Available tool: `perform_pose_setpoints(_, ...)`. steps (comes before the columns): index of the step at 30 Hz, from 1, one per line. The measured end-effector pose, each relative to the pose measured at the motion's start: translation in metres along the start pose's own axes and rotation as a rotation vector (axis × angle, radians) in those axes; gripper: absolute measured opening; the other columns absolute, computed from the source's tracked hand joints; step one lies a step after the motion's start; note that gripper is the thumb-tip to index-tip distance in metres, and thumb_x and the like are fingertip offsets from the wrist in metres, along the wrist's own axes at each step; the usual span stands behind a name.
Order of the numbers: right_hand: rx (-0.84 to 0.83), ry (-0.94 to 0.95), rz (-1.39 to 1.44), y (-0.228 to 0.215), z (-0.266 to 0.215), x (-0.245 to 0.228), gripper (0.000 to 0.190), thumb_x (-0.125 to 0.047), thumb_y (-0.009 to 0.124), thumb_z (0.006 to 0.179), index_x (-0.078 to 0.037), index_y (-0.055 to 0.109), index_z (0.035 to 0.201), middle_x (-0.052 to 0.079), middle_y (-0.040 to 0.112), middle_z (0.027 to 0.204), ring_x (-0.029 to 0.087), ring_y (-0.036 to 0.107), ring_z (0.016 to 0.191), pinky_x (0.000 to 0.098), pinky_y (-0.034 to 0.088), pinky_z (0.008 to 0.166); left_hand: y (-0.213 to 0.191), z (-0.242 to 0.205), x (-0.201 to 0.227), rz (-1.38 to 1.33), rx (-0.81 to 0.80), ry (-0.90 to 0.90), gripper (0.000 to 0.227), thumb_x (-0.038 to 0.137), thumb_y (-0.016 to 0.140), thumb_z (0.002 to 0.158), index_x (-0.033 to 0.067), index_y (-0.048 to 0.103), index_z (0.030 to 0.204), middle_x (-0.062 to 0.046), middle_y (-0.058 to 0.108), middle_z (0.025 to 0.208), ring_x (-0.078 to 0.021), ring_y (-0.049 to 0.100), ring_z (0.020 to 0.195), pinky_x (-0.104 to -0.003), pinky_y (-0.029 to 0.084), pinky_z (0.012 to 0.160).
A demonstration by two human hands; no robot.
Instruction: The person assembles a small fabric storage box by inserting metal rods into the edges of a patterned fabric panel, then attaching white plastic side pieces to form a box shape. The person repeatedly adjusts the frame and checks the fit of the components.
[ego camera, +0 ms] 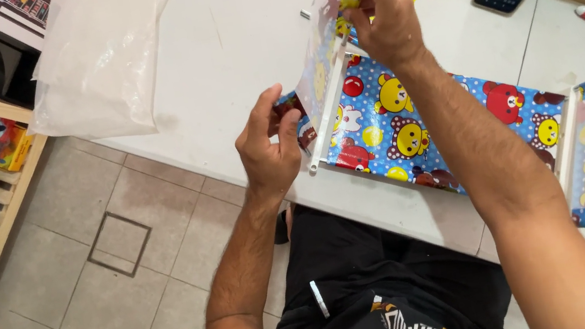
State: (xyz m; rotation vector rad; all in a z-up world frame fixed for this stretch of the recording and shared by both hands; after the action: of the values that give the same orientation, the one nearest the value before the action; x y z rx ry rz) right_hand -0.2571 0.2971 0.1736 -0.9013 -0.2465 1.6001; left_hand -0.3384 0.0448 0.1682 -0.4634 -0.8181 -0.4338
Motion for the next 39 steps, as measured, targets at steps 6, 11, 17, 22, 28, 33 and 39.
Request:
perform_pose_setpoints(6, 0.032, -0.054, -0.047, -0.002, 0.002, -0.010, 0.042, 0.010, 0.074, 0.102, -0.004, 0.040, 0.122, 0.022, 0.070, 0.102, 0.035, 0.078, 0.087, 0.0394, 0.066, 0.069, 0.011, -0.019, 0.008, 0.038, -0.043, 0.074, 0.034, 0.012, 0.067, 0.105, 0.0074, 0.056, 0.136, -0.014, 0.072, 0.120, -0.0250, 0.076, 0.100, -0.033, 0.068, 0.084)
perform_pose_setpoints(11, 0.004, -0.068, -0.013, 0.003, -0.001, -0.005, 0.044, 0.015, 0.075, 0.102, -0.002, 0.039, 0.120, 0.027, 0.074, 0.101, 0.042, 0.080, 0.089, 0.0429, 0.067, 0.072, 0.029, -0.039, 0.008, 0.022, -0.152, 0.149, 0.040, 0.019, 0.061, 0.110, 0.0123, 0.045, 0.146, -0.015, 0.071, 0.120, -0.0217, 0.075, 0.106, -0.035, 0.069, 0.072)
perform_pose_setpoints(17, -0.027, -0.053, -0.072, 0.006, -0.008, -0.002, 0.048, 0.011, 0.078, 0.103, -0.001, 0.040, 0.130, 0.027, 0.076, 0.107, 0.041, 0.080, 0.092, 0.0436, 0.067, 0.073, 0.030, -0.047, 0.008, 0.077, -0.132, 0.190, 0.043, 0.018, 0.062, 0.111, 0.0106, 0.045, 0.149, -0.016, 0.070, 0.123, -0.0216, 0.074, 0.108, -0.036, 0.069, 0.075)
perform_pose_setpoints(22, -0.035, -0.077, -0.053, 0.005, -0.008, -0.002, 0.044, 0.007, 0.076, 0.106, -0.001, 0.039, 0.130, 0.027, 0.077, 0.113, 0.040, 0.080, 0.094, 0.0446, 0.066, 0.073, 0.030, -0.047, 0.008, 0.099, -0.134, 0.213, 0.043, 0.023, 0.060, 0.111, 0.0100, 0.046, 0.149, -0.016, 0.070, 0.126, -0.0216, 0.074, 0.106, -0.035, 0.068, 0.072)
perform_pose_setpoints(28, -0.059, -0.022, -0.065, 0.006, -0.008, -0.001, 0.042, 0.005, 0.077, 0.108, -0.001, 0.040, 0.128, 0.027, 0.076, 0.114, 0.042, 0.079, 0.100, 0.0460, 0.067, 0.076, 0.028, -0.049, 0.007, 0.085, -0.124, 0.207, 0.043, 0.021, 0.061, 0.111, 0.0109, 0.045, 0.150, -0.016, 0.070, 0.126, -0.0213, 0.074, 0.105, -0.034, 0.068, 0.074)
perform_pose_setpoints(33, -0.056, -0.030, -0.091, 0.009, -0.011, 0.006, 0.047, 0.008, 0.079, 0.104, -0.001, 0.042, 0.132, 0.026, 0.075, 0.111, 0.042, 0.079, 0.098, 0.0450, 0.067, 0.075, 0.025, -0.047, 0.007, 0.120, -0.092, 0.207, 0.039, 0.018, 0.060, 0.112, 0.0077, 0.048, 0.147, -0.016, 0.071, 0.125, -0.0227, 0.075, 0.099, -0.033, 0.067, 0.074)
perform_pose_setpoints(39, -0.064, -0.021, -0.082, 0.010, -0.010, 0.006, 0.046, 0.007, 0.079, 0.106, -0.001, 0.041, 0.131, 0.027, 0.075, 0.113, 0.042, 0.079, 0.101, 0.0457, 0.066, 0.076, 0.026, -0.049, 0.004, 0.106, -0.115, 0.188, 0.041, 0.022, 0.059, 0.112, 0.0105, 0.046, 0.149, -0.016, 0.071, 0.124, -0.0215, 0.074, 0.102, -0.034, 0.067, 0.072)
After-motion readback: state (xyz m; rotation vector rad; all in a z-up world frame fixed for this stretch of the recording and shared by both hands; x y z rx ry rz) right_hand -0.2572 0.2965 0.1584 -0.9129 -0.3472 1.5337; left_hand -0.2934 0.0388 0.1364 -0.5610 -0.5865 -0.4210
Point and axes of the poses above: each hand's wrist, its own z-axis towards the middle knuckle, its own y-axis out of the palm, x = y × z, the point moved 10 cm from there along z, towards the middle knuckle
